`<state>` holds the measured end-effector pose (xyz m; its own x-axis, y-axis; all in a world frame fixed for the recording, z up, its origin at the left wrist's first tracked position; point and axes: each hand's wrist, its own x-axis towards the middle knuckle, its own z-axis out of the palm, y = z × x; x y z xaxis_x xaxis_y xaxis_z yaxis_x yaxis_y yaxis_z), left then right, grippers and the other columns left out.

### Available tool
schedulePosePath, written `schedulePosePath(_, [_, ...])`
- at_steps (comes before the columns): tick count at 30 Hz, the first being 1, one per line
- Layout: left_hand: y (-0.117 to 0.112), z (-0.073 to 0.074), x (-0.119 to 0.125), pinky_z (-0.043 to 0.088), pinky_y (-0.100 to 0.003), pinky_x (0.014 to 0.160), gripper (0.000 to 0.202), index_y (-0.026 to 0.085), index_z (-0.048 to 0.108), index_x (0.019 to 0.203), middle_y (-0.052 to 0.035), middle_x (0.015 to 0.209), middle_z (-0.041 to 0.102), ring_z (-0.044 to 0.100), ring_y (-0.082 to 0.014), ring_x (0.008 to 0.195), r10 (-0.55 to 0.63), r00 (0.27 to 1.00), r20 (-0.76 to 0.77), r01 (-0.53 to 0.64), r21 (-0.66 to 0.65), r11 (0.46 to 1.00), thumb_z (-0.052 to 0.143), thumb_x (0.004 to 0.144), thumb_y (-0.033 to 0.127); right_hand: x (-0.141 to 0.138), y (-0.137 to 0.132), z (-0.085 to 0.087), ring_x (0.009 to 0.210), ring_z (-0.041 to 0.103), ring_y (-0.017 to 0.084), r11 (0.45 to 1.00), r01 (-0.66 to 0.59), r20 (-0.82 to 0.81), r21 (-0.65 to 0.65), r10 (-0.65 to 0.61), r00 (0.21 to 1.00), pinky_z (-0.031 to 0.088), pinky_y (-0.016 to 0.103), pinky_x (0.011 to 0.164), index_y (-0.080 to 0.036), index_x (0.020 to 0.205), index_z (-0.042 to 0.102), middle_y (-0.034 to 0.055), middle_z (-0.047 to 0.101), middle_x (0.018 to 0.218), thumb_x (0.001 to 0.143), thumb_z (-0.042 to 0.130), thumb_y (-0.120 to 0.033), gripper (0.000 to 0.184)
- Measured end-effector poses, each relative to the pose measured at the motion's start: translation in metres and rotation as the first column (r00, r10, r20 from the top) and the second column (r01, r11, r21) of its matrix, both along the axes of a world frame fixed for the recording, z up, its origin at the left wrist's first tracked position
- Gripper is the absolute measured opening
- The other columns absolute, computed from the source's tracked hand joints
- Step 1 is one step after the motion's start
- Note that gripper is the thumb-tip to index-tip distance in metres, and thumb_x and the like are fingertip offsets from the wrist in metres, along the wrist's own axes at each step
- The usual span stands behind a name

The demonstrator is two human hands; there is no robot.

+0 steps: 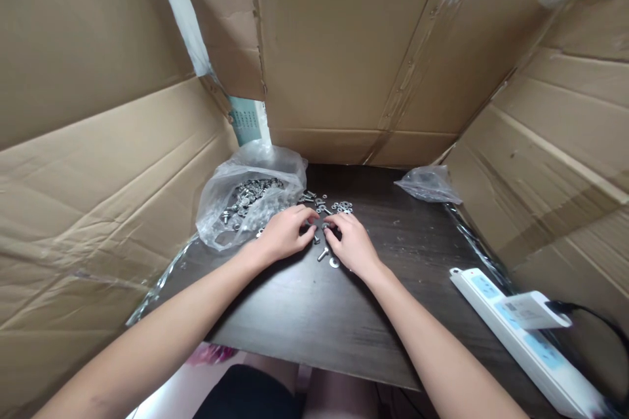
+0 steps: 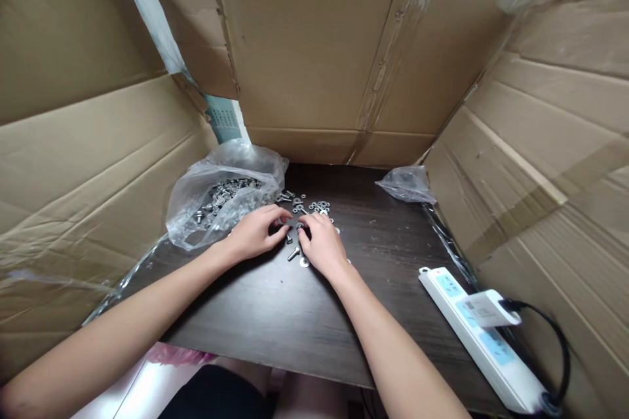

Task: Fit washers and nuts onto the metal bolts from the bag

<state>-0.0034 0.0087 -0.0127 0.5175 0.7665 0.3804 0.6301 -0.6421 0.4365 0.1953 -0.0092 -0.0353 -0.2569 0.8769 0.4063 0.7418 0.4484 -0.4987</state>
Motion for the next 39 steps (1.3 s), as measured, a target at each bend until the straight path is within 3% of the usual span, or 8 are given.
schedulePosePath(5, [-0.001,-0.003,0.002,0.053,-0.032,0.082,0.026,0.018,0.064,0.113,-0.0050,0.099,0.070,0.067,-0.0200,0.091,-0.082,0.996,0.043,0.083,-0.026,0.996,0.062,0.087,0.018,-0.003,-0.005,0.006,0.082,0.062,0.023,1.000,0.009,-0.154,-0.009,-0.010,0.988,0.051,0.035,0.077,-0.017,0.097,0.070,0.0061,0.066,0.084,0.087,0.059,-0.017,0.015])
schedulePosePath(12, [-0.004,0.003,0.004,0.054,-0.027,0.080,0.020,0.017,0.063,0.110,-0.0043,0.097,0.069,0.066,-0.0150,0.084,-0.172,0.961,0.218,0.180,-0.017,0.984,0.063,0.093,0.027,-0.015,-0.021,0.021,0.076,0.066,0.019,0.990,-0.012,-0.540,-0.143,-0.067,0.839,0.054,0.028,0.065,-0.018,0.093,0.064,0.0060,0.069,0.087,0.086,0.063,-0.033,0.016])
schedulePosePath(18, [-0.004,0.003,0.004,0.054,-0.025,0.074,0.013,0.015,0.065,0.102,-0.0036,0.089,0.070,0.066,-0.0135,0.078,-0.183,0.944,0.273,0.198,-0.029,0.980,0.062,0.094,0.026,-0.017,-0.027,0.027,0.086,0.068,0.021,0.988,-0.104,-0.573,-0.118,0.018,0.820,0.057,0.033,0.077,-0.019,0.092,0.065,0.0062,0.069,0.091,0.087,0.056,-0.026,0.012])
schedulePosePath(24, [-0.004,0.003,0.003,0.056,-0.022,0.072,0.014,0.016,0.066,0.098,-0.0016,0.086,0.072,0.068,-0.0120,0.074,-0.152,0.920,0.362,0.195,-0.084,0.977,0.070,0.091,0.027,-0.011,-0.023,0.030,0.088,0.062,0.020,0.996,-0.064,-0.535,-0.069,0.017,0.845,0.053,0.028,0.067,-0.019,0.089,0.068,0.0085,0.063,0.101,0.085,0.058,-0.027,0.013])
schedulePosePath(27, [-0.005,0.006,0.003,0.057,-0.021,0.071,0.015,0.015,0.067,0.097,-0.0015,0.084,0.072,0.068,-0.0112,0.073,-0.162,0.905,0.394,0.199,-0.052,0.979,0.072,0.090,0.027,-0.006,-0.021,0.031,0.085,0.060,0.020,0.978,-0.111,-0.553,-0.175,-0.004,0.833,0.051,0.027,0.063,-0.019,0.094,0.067,0.0082,0.064,0.100,0.083,0.061,-0.031,0.017])
schedulePosePath(31, [-0.007,0.010,0.002,0.056,-0.019,0.069,0.017,0.014,0.067,0.098,-0.0012,0.082,0.072,0.068,-0.0103,0.070,-0.211,0.892,0.400,0.237,-0.017,0.971,0.073,0.089,0.027,-0.003,-0.020,0.033,0.066,0.056,0.016,0.879,-0.300,-0.678,-0.371,-0.036,0.734,0.048,0.027,0.057,-0.018,0.093,0.062,0.0025,0.062,0.079,0.080,0.065,-0.037,0.023])
schedulePosePath(35, [-0.007,0.012,0.001,0.055,-0.019,0.069,0.020,0.016,0.070,0.109,-0.0008,0.079,0.071,0.067,-0.0097,0.068,-0.262,0.903,0.341,0.259,0.055,0.964,0.069,0.093,0.028,-0.002,-0.020,0.034,0.061,0.055,0.013,0.844,-0.344,-0.754,-0.412,-0.104,0.649,0.047,0.027,0.057,-0.017,0.087,0.063,0.0016,0.062,0.077,0.077,0.071,-0.038,0.025])
schedulePosePath(39, [-0.007,0.012,-0.001,0.055,-0.022,0.072,0.022,0.017,0.072,0.113,-0.0026,0.083,0.073,0.068,-0.0113,0.071,-0.309,0.914,0.265,0.279,0.145,0.949,0.066,0.095,0.028,0.000,-0.020,0.037,0.060,0.053,0.012,0.843,-0.347,-0.734,-0.411,-0.080,0.675,0.047,0.026,0.058,-0.016,0.091,0.066,0.0023,0.064,0.077,0.078,0.070,-0.037,0.025])
